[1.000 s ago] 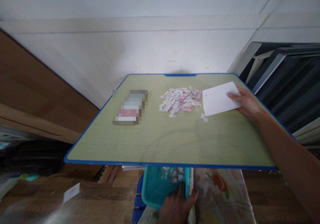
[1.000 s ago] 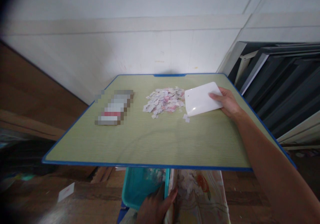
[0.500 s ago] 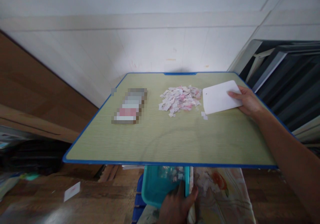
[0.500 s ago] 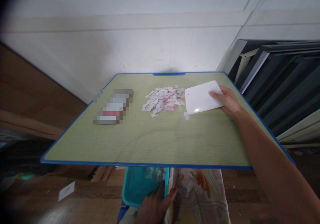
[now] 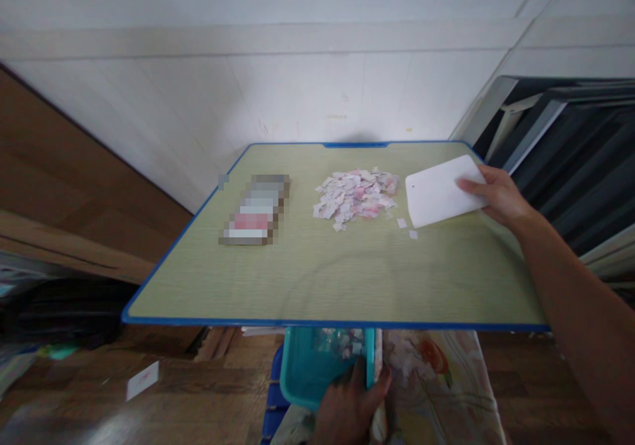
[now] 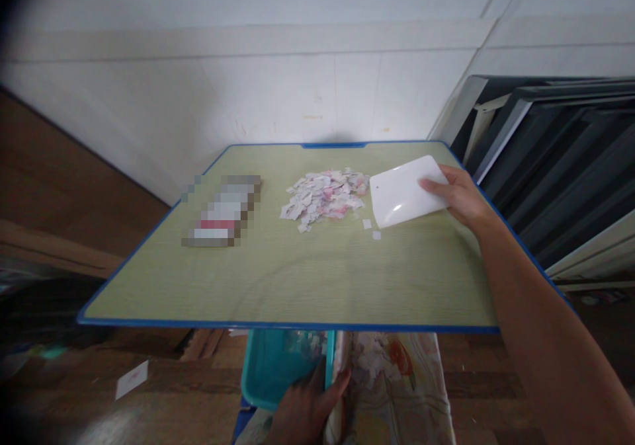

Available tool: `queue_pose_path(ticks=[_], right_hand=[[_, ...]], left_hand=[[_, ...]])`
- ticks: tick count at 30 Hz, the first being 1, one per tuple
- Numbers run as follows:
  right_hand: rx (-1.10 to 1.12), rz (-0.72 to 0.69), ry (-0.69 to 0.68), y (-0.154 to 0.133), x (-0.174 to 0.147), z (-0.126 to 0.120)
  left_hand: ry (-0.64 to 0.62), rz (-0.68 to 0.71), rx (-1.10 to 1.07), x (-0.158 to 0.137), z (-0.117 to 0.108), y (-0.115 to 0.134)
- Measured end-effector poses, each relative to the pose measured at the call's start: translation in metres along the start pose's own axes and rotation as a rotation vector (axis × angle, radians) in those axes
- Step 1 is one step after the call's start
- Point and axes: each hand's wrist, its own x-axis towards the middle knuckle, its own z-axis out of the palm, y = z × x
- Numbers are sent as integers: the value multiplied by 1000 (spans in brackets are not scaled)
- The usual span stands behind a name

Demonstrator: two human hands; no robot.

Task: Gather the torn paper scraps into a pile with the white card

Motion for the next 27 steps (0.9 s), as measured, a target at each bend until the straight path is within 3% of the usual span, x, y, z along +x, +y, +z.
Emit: queue_pose_path(ticks=[9, 13, 17, 22, 27], right_hand=[[-3, -33, 35, -1, 0, 0], [-40, 70, -70, -3, -2, 2], [-16, -19, 22, -4, -1, 2], [-10, 41, 24, -3, 0, -3], [39, 7, 46, -3, 0, -2]], left_hand=[[-46, 11, -1, 0, -6, 1], [-12, 21, -10, -2, -4, 0], [-27, 17, -19, -2, -5, 1], [-5, 8, -24, -3, -4, 1], [20, 10, -29, -2, -4, 1]])
